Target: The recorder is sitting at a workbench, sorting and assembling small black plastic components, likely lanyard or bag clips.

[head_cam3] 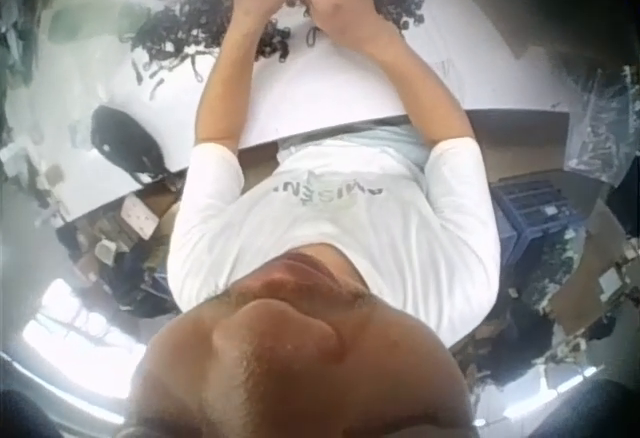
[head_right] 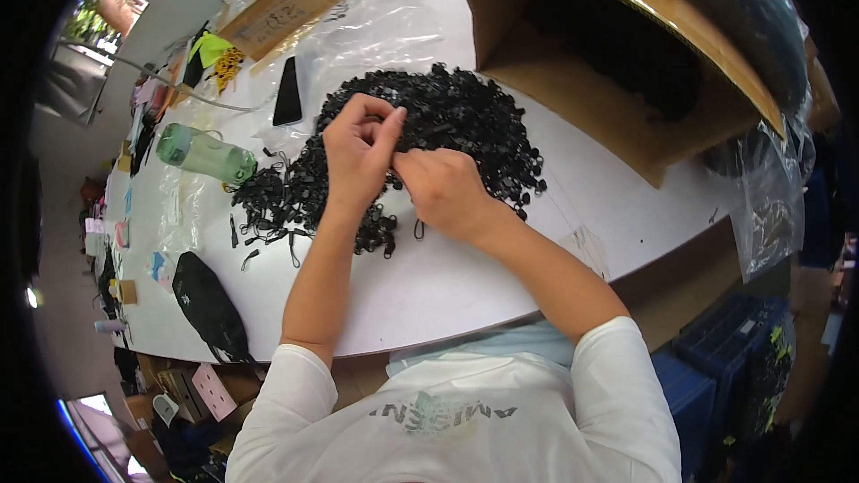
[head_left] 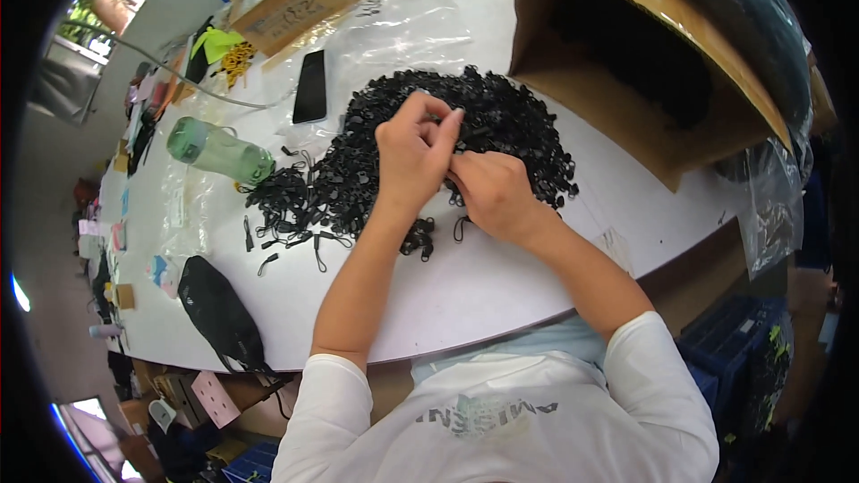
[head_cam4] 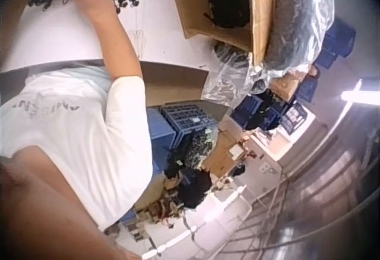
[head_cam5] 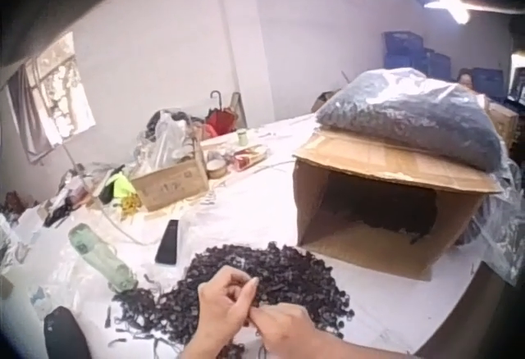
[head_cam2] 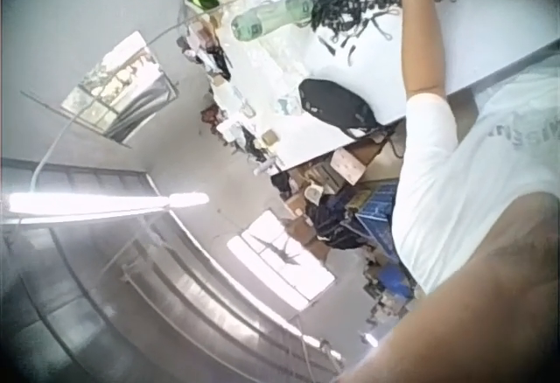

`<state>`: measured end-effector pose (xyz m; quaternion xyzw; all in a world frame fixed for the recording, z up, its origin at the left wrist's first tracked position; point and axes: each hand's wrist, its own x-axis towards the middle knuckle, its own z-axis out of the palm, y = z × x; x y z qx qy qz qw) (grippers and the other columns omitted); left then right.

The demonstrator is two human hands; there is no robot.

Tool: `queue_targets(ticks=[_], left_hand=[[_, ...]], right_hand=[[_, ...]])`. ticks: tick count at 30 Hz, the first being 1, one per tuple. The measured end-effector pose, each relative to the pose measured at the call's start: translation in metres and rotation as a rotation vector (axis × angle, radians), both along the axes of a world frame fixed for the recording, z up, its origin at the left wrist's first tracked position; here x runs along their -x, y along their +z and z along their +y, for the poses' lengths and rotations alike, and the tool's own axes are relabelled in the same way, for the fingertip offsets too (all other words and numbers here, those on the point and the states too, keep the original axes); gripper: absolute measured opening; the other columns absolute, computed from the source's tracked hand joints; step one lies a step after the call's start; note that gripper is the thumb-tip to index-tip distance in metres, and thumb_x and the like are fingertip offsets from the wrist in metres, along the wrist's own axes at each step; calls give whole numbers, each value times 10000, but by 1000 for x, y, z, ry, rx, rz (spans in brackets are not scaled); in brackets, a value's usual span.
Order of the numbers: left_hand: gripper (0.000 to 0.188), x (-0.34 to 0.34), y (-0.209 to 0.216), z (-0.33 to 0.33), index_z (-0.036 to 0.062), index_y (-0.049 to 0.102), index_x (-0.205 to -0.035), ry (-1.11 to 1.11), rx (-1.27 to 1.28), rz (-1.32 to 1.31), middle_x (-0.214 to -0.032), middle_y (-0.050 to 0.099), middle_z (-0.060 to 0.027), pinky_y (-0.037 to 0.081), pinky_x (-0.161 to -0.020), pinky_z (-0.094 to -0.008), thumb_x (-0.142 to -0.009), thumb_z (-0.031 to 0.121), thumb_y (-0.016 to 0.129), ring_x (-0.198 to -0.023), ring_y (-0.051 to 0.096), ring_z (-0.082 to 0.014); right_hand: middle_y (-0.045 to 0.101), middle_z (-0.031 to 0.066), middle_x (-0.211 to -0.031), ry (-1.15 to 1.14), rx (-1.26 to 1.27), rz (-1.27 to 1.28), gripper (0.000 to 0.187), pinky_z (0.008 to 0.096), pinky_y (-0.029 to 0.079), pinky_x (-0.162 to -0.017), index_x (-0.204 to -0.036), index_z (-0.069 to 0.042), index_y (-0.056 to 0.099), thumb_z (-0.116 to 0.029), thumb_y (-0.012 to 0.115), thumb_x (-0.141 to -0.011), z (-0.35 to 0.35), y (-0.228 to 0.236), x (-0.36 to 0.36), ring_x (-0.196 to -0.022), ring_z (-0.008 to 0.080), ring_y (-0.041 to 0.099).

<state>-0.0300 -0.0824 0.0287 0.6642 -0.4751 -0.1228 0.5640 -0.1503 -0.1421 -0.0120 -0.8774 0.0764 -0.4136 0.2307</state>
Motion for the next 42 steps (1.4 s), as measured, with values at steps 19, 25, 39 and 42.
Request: queue_targets(ticks=[19, 25, 39, 42], left_hand=[[112, -12, -1, 4, -2, 568, -783, -80, -230, 5, -527, 595, -50, 415, -435, -213, -850, 44, 645, -471, 600, -86], [88, -25, 3, 7, -20, 593, -832, -103, -244, 167, -647, 656, -85, 473, -449, -212, -868, 47, 636, -503, 631, -115], [155, -22, 4, 2, -19, 596, -785, -177, -266, 210, -579, 613, -47, 427, -423, -198, -875, 100, 634, -474, 578, -76], [162, -22, 2, 2, -20, 596, -770, -200, -261, 203, -578, 612, -41, 436, -422, -202, -867, 102, 642, -478, 579, -74]], right_hand=[[498, 58, -574, 6, 76, 111, 221, 351, 418, -493, -679, -81, 501, -139, 674, -804, 1, 9, 12, -497, 238, 520], [544, 86, -625, -37, -109, 62, 183, 359, 432, -489, -723, -58, 522, -117, 645, -845, -8, 18, 14, -516, 269, 544], [589, 75, -641, -121, 59, -2, 138, 336, 447, -490, -940, -46, 643, -70, 674, -807, -31, 8, 19, -519, 244, 570], [577, 74, -638, -137, -2, 24, 146, 344, 455, -497, -959, -54, 651, -68, 659, -815, -26, 2, 11, -531, 241, 579]])
